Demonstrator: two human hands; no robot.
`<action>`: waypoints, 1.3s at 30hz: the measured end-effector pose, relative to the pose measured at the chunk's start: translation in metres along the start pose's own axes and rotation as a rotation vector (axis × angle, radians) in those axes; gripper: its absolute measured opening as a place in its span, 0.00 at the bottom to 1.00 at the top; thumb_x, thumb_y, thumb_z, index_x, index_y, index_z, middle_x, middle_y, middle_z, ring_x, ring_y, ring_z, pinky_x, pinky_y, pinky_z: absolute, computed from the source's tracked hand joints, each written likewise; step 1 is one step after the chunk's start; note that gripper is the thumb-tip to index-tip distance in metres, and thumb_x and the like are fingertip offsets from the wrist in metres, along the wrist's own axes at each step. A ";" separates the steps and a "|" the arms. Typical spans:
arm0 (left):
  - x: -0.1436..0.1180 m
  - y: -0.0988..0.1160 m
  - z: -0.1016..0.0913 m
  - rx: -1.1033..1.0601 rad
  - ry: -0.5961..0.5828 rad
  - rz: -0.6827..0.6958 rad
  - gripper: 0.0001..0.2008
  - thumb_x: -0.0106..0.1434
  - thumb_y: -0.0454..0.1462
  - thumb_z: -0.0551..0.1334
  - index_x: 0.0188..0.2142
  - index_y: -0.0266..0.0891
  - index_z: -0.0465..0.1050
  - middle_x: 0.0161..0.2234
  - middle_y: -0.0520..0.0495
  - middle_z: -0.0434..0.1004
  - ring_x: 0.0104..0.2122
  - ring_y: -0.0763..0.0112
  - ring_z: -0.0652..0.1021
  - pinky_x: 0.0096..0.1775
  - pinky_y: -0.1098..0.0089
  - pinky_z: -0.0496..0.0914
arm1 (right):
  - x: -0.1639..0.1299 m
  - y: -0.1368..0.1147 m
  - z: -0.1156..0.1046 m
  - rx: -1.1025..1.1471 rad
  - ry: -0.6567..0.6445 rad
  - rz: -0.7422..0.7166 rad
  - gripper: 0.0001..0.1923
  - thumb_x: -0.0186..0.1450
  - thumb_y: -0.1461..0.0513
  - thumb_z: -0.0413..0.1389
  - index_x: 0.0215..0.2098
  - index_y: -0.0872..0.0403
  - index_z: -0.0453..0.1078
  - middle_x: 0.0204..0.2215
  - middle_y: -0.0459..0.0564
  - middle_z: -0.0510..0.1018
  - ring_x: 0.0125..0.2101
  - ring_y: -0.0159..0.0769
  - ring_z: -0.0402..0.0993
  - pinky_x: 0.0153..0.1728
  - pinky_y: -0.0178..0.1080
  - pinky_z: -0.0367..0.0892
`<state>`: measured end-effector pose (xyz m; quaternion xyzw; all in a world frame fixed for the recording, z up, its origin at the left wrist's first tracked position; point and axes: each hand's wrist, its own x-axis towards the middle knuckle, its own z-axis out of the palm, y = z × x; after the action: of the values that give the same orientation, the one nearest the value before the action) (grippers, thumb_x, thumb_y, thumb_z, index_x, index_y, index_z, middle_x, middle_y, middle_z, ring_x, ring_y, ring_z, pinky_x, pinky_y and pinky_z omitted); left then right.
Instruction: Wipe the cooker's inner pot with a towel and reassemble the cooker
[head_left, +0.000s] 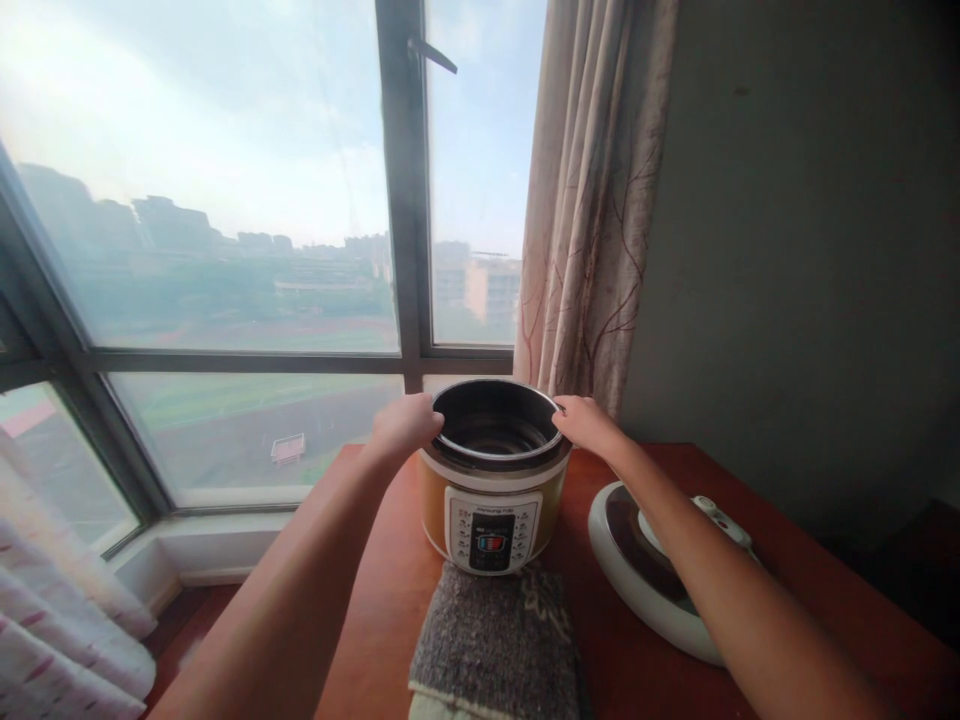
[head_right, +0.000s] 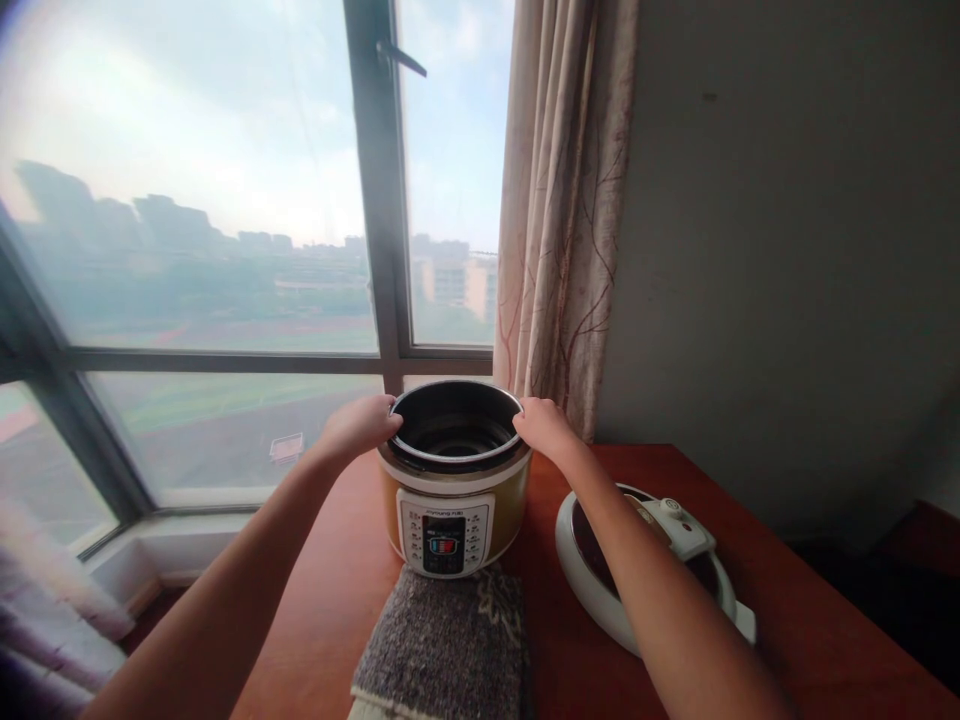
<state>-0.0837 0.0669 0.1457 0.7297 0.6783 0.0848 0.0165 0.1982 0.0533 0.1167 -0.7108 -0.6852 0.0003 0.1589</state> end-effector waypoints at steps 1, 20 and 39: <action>0.001 0.000 0.000 0.002 -0.002 0.000 0.16 0.60 0.38 0.55 0.42 0.40 0.78 0.46 0.34 0.82 0.44 0.50 0.81 0.40 0.62 0.74 | 0.000 0.000 0.000 -0.001 0.000 0.001 0.17 0.66 0.63 0.49 0.44 0.52 0.79 0.42 0.57 0.83 0.44 0.45 0.79 0.38 0.36 0.62; -0.021 -0.023 0.030 -0.327 0.315 0.003 0.24 0.70 0.46 0.48 0.57 0.40 0.72 0.37 0.43 0.83 0.41 0.57 0.82 0.41 0.67 0.70 | -0.010 0.018 0.006 0.189 0.154 0.010 0.28 0.70 0.54 0.49 0.64 0.58 0.64 0.28 0.50 0.82 0.36 0.41 0.79 0.38 0.36 0.65; -0.092 -0.047 0.214 -1.231 0.360 -0.035 0.39 0.65 0.57 0.58 0.67 0.38 0.57 0.68 0.32 0.58 0.67 0.47 0.62 0.63 0.48 0.62 | -0.118 0.200 0.062 -0.161 0.114 0.288 0.25 0.70 0.51 0.47 0.52 0.59 0.75 0.43 0.61 0.80 0.44 0.50 0.77 0.43 0.43 0.67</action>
<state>-0.1049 -0.0014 -0.0807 0.5497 0.5095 0.5796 0.3198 0.3719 -0.0498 -0.0127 -0.8110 -0.5638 -0.0719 0.1385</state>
